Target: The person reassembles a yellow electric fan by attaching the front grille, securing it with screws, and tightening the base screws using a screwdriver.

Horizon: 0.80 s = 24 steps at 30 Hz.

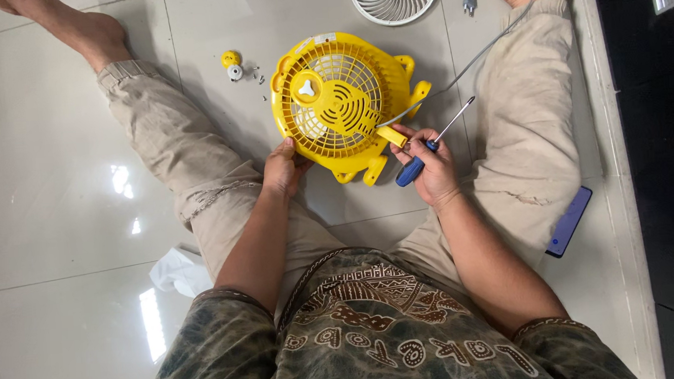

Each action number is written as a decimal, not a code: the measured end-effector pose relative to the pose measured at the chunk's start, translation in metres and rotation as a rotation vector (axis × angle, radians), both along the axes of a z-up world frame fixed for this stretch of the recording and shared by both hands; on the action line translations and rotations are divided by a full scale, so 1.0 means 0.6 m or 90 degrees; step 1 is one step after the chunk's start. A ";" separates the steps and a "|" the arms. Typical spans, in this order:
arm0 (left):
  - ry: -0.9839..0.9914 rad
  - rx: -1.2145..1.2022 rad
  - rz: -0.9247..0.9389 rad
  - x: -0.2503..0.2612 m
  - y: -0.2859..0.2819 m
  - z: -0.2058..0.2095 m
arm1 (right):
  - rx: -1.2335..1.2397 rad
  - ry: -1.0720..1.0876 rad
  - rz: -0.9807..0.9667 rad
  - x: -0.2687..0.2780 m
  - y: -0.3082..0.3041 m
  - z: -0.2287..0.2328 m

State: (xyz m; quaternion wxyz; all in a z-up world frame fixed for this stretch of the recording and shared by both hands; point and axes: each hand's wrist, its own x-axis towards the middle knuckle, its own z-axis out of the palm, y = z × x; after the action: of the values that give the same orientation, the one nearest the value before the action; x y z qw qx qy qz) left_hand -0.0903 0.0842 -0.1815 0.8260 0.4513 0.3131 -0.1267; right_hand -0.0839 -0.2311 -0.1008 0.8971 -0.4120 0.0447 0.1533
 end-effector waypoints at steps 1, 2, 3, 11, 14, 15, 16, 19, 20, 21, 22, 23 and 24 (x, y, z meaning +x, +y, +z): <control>0.000 -0.003 0.002 0.001 -0.001 0.001 | 0.000 0.001 -0.002 0.001 -0.001 0.001; 0.000 -0.006 0.003 0.002 -0.001 0.002 | 0.000 0.001 -0.003 0.001 0.000 0.002; 0.000 -0.009 0.005 0.002 0.000 0.003 | 0.001 0.001 -0.005 0.002 0.000 0.002; 0.039 0.006 -0.004 0.015 -0.003 0.006 | -0.004 -0.001 -0.020 0.007 -0.003 -0.015; 0.092 0.068 -0.036 0.026 -0.002 0.012 | -0.001 0.007 -0.031 0.013 -0.006 -0.030; 0.112 0.097 -0.053 0.031 -0.002 0.015 | -0.002 0.010 -0.036 0.018 -0.007 -0.035; 0.114 0.111 -0.053 0.034 -0.002 0.017 | -0.005 0.014 -0.041 0.021 -0.010 -0.039; 0.120 0.164 -0.051 0.039 -0.002 0.025 | 0.004 0.029 -0.051 0.029 -0.011 -0.054; 0.119 0.190 -0.047 0.037 -0.006 0.026 | -0.068 0.049 -0.082 0.026 -0.010 -0.057; 0.119 0.216 -0.043 0.033 -0.010 0.028 | -0.140 0.069 -0.113 0.020 -0.007 -0.060; 0.108 0.245 -0.046 0.030 -0.018 0.029 | -0.213 0.085 -0.143 0.017 -0.005 -0.061; 0.098 0.275 -0.049 0.024 -0.027 0.029 | -0.309 0.080 -0.150 0.010 0.000 -0.061; 0.088 0.303 -0.051 0.015 -0.037 0.028 | -0.405 0.075 -0.155 -0.001 0.004 -0.061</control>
State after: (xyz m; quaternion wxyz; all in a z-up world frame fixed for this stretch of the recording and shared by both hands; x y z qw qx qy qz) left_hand -0.0816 0.0621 -0.1648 0.6674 0.6352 0.3720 -0.1128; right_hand -0.0848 -0.2285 -0.1376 0.7310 -0.6534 0.1912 0.0468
